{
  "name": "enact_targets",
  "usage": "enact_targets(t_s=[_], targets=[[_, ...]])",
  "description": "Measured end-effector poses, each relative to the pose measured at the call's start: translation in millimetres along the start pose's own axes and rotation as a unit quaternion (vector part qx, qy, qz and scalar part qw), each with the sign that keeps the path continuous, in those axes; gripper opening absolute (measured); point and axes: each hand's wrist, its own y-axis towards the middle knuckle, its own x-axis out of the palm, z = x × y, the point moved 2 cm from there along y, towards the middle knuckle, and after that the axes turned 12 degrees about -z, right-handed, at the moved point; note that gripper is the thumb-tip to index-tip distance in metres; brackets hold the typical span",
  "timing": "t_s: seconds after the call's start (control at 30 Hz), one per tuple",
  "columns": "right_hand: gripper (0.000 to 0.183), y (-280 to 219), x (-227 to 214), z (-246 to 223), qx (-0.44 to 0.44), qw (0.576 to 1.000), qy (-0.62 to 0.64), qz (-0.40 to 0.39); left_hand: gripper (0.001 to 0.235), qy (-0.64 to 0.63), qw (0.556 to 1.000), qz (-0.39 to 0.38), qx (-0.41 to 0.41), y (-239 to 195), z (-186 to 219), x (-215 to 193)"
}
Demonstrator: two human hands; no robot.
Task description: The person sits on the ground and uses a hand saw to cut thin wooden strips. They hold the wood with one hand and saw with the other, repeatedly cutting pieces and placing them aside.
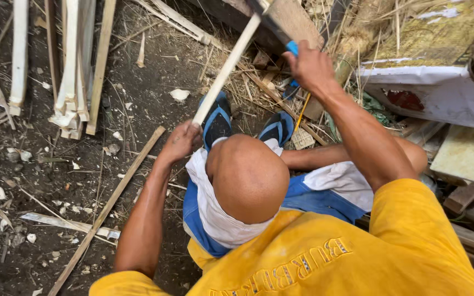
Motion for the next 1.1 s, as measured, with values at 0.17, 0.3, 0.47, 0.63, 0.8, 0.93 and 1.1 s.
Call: enact_targets(t_s=[0.17, 0.3, 0.47, 0.63, 0.8, 0.93, 1.1], targets=[[0.051, -32, 57, -56, -0.202, 0.967, -0.156, -0.001, 0.035, 0.113, 0.991, 0.065, -0.02, 49, 18, 13], [0.051, -33, 52, -60, -0.174, 0.976, -0.124, 0.046, 0.038, 0.089, 0.993, 0.054, -0.048, 39, 21, 13], [0.055, -29, 43, -53, -0.183, 0.968, -0.171, -0.033, 0.037, 0.083, 0.996, 0.031, 0.005, 23, 17, 13], [0.052, 4, -2, -31, -0.117, 0.982, -0.104, 0.108, 0.032, -0.061, 0.995, -0.028, -0.075, -3, 27, 1], [0.051, -10, 19, -51, -0.078, 0.996, -0.037, -0.005, 0.032, -0.04, 0.993, -0.058, -0.096, 48, 56, -1], [0.054, -30, 57, -81, -0.249, 0.948, -0.199, 0.013, 0.032, -0.065, 0.992, -0.056, -0.088, 76, 46, 10], [0.046, 18, 22, -16, -0.014, 0.992, -0.109, -0.067, 0.037, 0.151, 0.984, 0.063, -0.064, 2, 13, 2]])
